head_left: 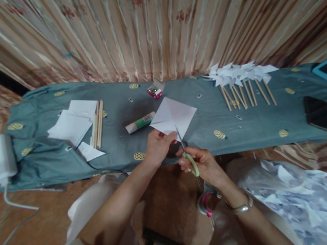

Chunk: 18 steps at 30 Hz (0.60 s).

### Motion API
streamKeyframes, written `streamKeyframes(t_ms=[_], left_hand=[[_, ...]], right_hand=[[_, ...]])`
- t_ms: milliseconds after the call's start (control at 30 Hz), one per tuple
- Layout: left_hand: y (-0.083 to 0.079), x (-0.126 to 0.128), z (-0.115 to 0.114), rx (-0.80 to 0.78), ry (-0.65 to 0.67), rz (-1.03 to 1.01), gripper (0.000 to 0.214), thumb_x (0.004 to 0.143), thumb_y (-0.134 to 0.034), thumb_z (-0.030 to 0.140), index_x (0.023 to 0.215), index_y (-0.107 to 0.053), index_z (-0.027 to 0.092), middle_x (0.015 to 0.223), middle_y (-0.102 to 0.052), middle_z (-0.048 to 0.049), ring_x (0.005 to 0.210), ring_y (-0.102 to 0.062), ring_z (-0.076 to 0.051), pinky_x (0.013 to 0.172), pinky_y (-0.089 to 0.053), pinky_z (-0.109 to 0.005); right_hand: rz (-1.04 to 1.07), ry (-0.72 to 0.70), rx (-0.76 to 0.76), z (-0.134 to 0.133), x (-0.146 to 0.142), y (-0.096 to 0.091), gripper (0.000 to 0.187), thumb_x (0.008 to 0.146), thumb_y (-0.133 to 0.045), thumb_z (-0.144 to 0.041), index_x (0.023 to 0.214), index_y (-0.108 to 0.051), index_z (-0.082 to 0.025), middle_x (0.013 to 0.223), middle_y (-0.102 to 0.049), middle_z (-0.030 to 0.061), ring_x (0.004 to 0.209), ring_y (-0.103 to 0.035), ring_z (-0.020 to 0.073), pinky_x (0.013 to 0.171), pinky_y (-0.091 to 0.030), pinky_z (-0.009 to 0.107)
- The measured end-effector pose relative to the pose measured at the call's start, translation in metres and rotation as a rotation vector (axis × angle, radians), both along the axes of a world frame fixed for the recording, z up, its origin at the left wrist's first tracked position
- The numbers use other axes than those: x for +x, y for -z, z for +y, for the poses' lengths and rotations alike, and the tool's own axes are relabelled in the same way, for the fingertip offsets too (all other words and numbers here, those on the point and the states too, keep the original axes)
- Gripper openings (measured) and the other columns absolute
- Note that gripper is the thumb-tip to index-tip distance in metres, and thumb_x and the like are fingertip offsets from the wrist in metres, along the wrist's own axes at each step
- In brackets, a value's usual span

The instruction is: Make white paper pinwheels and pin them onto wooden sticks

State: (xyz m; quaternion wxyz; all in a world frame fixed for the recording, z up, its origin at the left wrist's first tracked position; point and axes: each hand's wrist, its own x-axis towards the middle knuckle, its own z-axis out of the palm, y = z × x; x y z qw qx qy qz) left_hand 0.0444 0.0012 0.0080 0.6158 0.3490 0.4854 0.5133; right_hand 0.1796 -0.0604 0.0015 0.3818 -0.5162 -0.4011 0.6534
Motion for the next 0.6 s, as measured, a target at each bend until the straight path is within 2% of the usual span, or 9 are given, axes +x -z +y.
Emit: streamKeyframes(t_ms=[400,600], left_hand=[[0.0027,0.0016,-0.0018,-0.007,0.013,-0.029,0.019,0.054,-0.074,0.026,0.060,-0.060,0.015,0.054,-0.058,0.0041,0.050,-0.049,-0.008,0.052,-0.045,-0.023],[0.0004,0.0019,-0.0033,-0.015,0.011,-0.054,0.021,0.053,-0.077,0.026,0.062,-0.063,0.015,0.057,-0.060,0.0035,0.052,-0.050,-0.008,0.053,-0.044,-0.022]], right_hand=[[0.028,0.067,-0.057,0.0017,-0.0055,-0.0048,0.042,0.045,-0.090,-0.043,0.072,-0.067,-0.020,0.050,-0.061,-0.0063,0.045,-0.054,0.0063,0.047,-0.047,0.018],[0.020,0.050,-0.045,0.0021,-0.0053,-0.0041,0.040,0.049,-0.089,-0.042,0.072,-0.066,-0.020,0.048,-0.060,-0.0065,0.043,-0.051,0.0065,0.045,-0.046,0.019]])
